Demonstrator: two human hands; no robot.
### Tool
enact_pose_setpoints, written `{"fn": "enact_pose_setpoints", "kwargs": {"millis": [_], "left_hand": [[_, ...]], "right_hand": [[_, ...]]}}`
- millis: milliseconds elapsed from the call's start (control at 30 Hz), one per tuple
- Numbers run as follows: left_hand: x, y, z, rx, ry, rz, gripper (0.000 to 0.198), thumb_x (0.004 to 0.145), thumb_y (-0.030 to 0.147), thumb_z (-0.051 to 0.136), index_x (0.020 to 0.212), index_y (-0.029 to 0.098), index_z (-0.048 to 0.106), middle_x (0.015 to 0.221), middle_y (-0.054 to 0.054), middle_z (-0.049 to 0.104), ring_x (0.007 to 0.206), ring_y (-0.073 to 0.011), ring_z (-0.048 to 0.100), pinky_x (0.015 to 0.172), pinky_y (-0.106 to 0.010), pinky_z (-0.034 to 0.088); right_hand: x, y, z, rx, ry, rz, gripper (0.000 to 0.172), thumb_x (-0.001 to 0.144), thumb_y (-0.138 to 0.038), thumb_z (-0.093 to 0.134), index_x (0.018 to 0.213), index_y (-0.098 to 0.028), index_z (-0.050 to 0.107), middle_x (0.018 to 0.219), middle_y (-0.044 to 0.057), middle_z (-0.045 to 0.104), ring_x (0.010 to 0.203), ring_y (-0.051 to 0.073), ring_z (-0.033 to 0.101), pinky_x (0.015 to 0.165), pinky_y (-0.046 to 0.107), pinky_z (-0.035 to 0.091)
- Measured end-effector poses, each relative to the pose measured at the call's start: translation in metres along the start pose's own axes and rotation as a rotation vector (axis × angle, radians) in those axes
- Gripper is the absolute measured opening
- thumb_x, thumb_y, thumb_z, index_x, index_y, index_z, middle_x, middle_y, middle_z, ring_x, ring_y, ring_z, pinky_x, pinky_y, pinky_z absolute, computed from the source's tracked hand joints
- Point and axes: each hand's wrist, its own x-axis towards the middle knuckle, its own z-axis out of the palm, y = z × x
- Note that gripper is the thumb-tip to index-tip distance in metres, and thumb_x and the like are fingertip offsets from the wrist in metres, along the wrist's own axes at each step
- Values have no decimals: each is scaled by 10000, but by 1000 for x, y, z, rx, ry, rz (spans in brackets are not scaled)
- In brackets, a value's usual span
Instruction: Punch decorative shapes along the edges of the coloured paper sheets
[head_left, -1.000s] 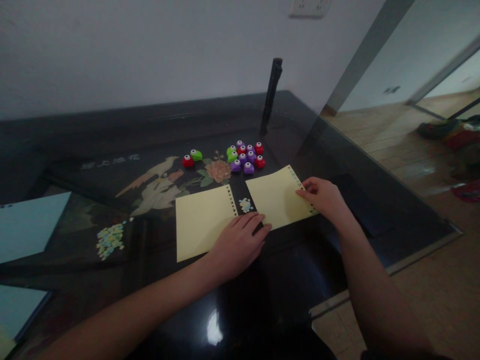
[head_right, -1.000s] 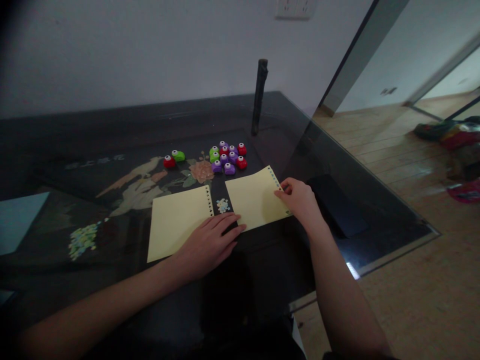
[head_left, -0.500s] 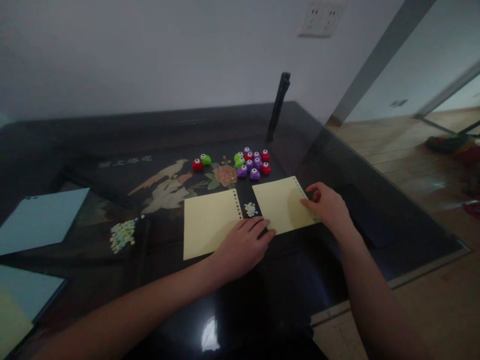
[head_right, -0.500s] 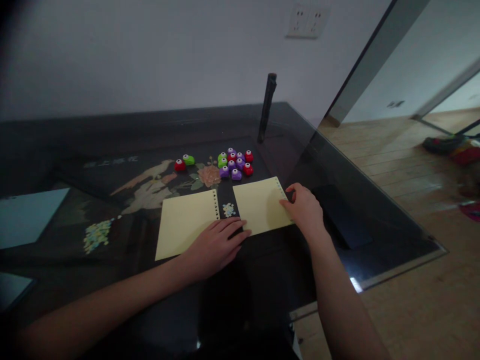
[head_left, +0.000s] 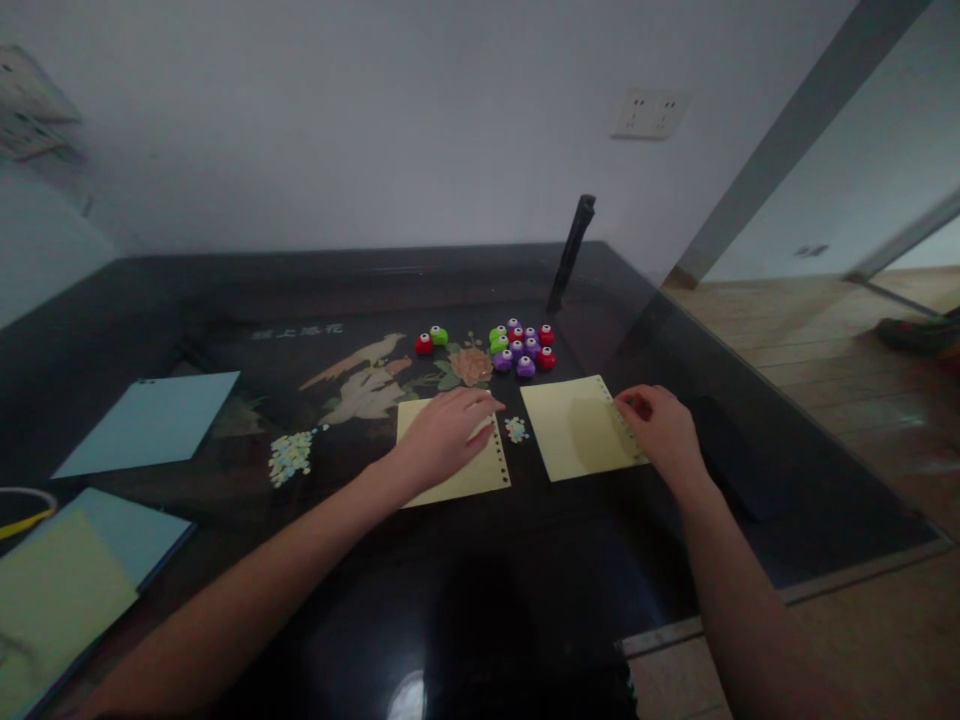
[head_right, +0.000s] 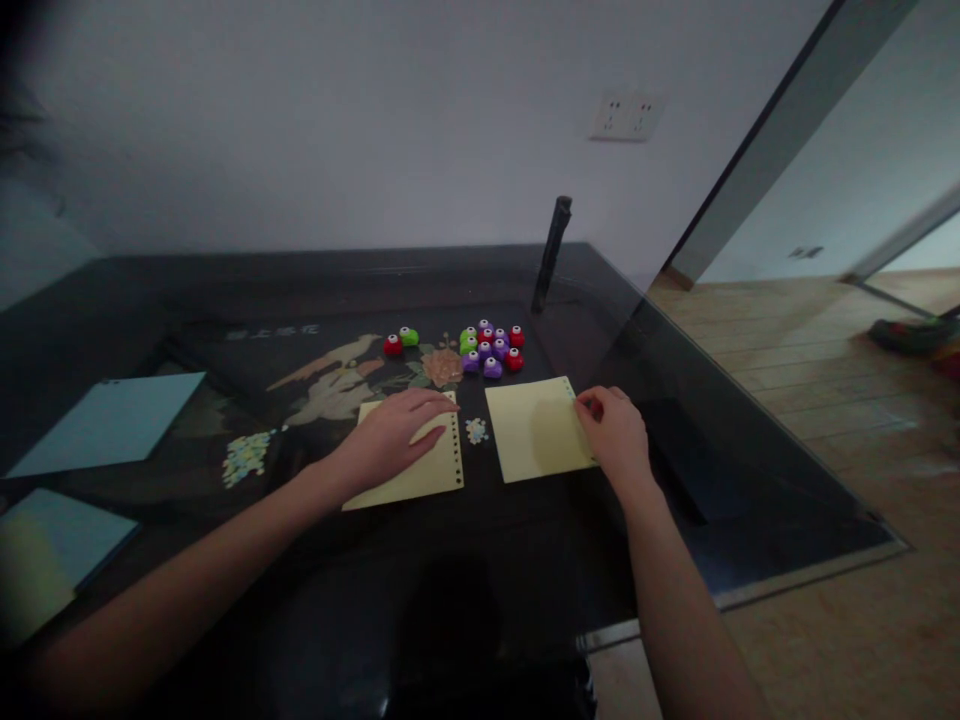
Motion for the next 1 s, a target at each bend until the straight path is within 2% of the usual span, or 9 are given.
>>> {"fn": "enact_pose_setpoints", "kwargs": {"millis": [167, 333, 433, 567, 667, 800, 1000], "left_hand": [[-39, -55, -9, -12, 51, -195, 292, 906, 231, 421, 1150, 168, 569, 1140, -83, 609, 1085, -206, 540, 959, -399, 427], [-61, -86, 1, 37, 89, -336, 389, 891, 322, 454, 1220, 132, 535, 1215, -130, 550, 1156, -244, 491, 1008, -432, 380], [-61, -90, 9, 57, 95, -367, 461, 858, 409, 508, 1228, 136, 539, 1216, -139, 534, 1154, -264, 482, 996, -420, 385], [-61, -89, 16, 79, 77, -368, 525, 809, 476, 566, 1227, 159, 547, 1241, -134, 507, 1130, -286, 478, 972, -443, 388], [-62, -87, 17, 88, 51, -382, 546, 792, 480, 588, 1247, 182, 536, 1253, -123, 503, 1158, -306, 447, 965, -463, 381], [-62, -88, 16, 81, 35, -392, 571, 783, 476, 601, 1267, 183, 523, 1220, -124, 515, 1161, -310, 439, 959, -462, 378], [-61, -89, 15, 59, 35, -382, 568, 771, 472, 615, 1234, 152, 545, 1182, -137, 506, 1133, -299, 456, 966, -451, 377]], "right_hand": [[-3, -31, -5, 195, -63, -148, 129, 803, -271, 539, 785, -184, 633, 777, 58, 602, 658, 173, 542, 626, 304, 424], [0, -80, 7, 287, -307, -394, 136, 836, -252, 541, 865, -178, 651, 830, 54, 616, 697, 162, 574, 638, 292, 453], [10, -105, 28, 209, -389, -549, 168, 834, -237, 576, 967, -175, 658, 922, 70, 626, 772, 174, 584, 709, 312, 466], [27, -123, 60, 31, -348, -720, 384, 791, -271, 659, 1158, -164, 620, 1165, 116, 599, 1075, 269, 519, 945, 410, 401], [34, -125, 77, -67, -344, -730, 494, 766, -330, 689, 1215, -144, 600, 1238, 135, 567, 1114, 314, 471, 960, 443, 381], [36, -124, 83, -86, -347, -741, 417, 777, -356, 676, 1139, -150, 645, 1187, 133, 580, 1077, 302, 476, 927, 424, 388], [30, -128, 78, 15, -338, -692, 341, 739, -274, 709, 1051, -160, 631, 1079, 110, 594, 1036, 272, 499, 895, 390, 382]]}}
